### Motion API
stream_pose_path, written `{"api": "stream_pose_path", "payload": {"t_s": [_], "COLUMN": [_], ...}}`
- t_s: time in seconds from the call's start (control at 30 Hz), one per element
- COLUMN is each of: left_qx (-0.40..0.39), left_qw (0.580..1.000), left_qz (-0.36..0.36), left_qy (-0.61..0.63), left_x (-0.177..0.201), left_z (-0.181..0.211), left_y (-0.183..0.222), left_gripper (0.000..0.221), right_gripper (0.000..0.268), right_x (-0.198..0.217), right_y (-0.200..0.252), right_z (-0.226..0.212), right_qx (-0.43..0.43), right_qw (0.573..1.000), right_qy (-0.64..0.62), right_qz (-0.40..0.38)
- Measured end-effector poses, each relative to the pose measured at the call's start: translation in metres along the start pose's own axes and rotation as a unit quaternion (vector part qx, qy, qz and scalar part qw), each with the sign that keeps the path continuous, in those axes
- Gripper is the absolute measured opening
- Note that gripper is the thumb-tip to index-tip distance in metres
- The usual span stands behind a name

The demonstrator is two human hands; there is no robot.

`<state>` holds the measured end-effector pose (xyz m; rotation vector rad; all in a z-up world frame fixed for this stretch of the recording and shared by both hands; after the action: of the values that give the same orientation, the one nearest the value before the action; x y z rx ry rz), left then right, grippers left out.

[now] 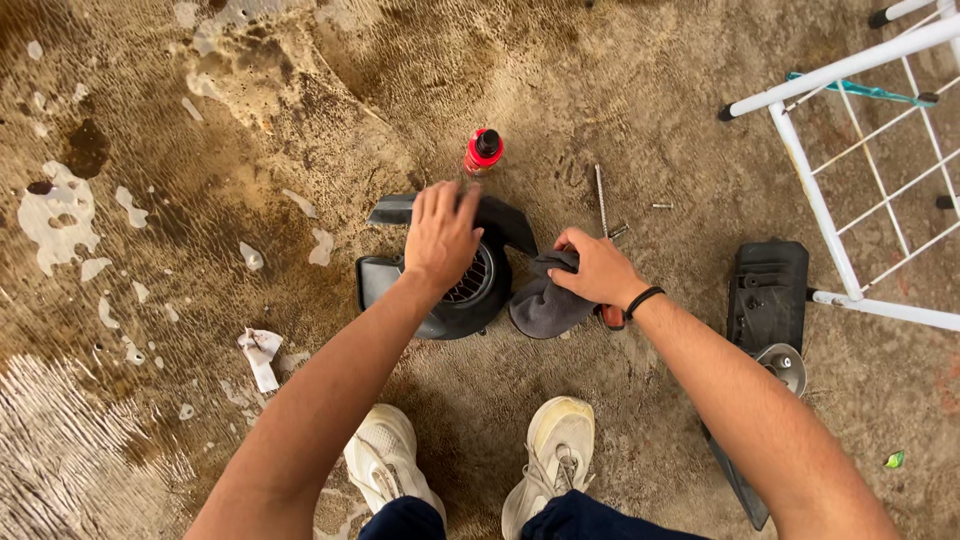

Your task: The person cleans a detached black plastic motorcycle part on the ground using a cloth and a red spray bottle. They then move to the motorcycle and clean the side mirror and the front dashboard area with the same cleaning supplies.

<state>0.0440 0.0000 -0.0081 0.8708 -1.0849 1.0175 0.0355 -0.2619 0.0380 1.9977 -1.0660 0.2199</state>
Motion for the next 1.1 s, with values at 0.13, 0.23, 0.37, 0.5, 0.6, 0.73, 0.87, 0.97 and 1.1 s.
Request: {"api": "stream_pose_path", "payload": {"t_s": [0.13, 0.23, 0.37, 0.5, 0.6, 0.73, 0.87, 0.97, 1.1], "left_qx": [0.000, -0.088, -0.143, -0.132, -0.099, -0.124, -0.159, -0.161, -0.148], "left_qw": [0.997, 0.994, 0.987, 0.986, 0.991, 0.989, 0.987, 0.986, 0.985], "left_qz": [-0.069, -0.060, -0.069, -0.095, -0.073, -0.067, -0.028, -0.029, -0.083], "left_qy": [0.042, 0.037, -0.019, -0.015, 0.050, 0.042, 0.024, 0.012, 0.020], "left_x": [0.008, 0.013, 0.007, -0.006, -0.013, -0.019, -0.016, -0.016, -0.019], "left_z": [-0.014, -0.020, -0.022, -0.025, -0.031, -0.033, -0.038, -0.035, -0.025], "left_y": [-0.004, 0.008, 0.011, 0.006, 0.000, -0.002, -0.003, -0.002, -0.004], "left_gripper": [0.078, 0.083, 0.077, 0.051, 0.025, 0.028, 0.030, 0.027, 0.029], "right_gripper": [0.042, 0.044, 0.044, 0.045, 0.044, 0.045, 0.045, 0.045, 0.040], "right_x": [0.004, 0.004, 0.008, 0.010, 0.007, 0.008, 0.010, 0.016, 0.031], "right_y": [-0.003, -0.003, -0.007, -0.011, -0.014, -0.012, -0.015, -0.012, -0.009], "right_z": [-0.004, -0.002, 0.003, 0.004, 0.005, 0.005, -0.001, -0.007, -0.018], "right_qx": [0.002, 0.006, -0.030, 0.006, -0.020, -0.025, -0.037, -0.024, 0.032], "right_qw": [1.000, 1.000, 0.999, 1.000, 1.000, 1.000, 0.999, 0.999, 0.996], "right_qy": [-0.009, -0.017, -0.018, -0.009, -0.001, 0.002, -0.006, -0.028, -0.055], "right_qz": [-0.015, -0.014, -0.008, -0.002, -0.013, -0.011, -0.018, -0.031, -0.058]}}
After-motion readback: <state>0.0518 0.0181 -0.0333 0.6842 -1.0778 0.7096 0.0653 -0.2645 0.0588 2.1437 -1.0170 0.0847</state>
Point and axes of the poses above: each hand's wrist, its own y-axis away from the middle knuckle, its own x-axis out of the back of the hand, z = x × y, the point moved 2 cm from there along -y, towards the middle knuckle, and after that the axes turned 15 degrees about -y, right-handed, at the moved point
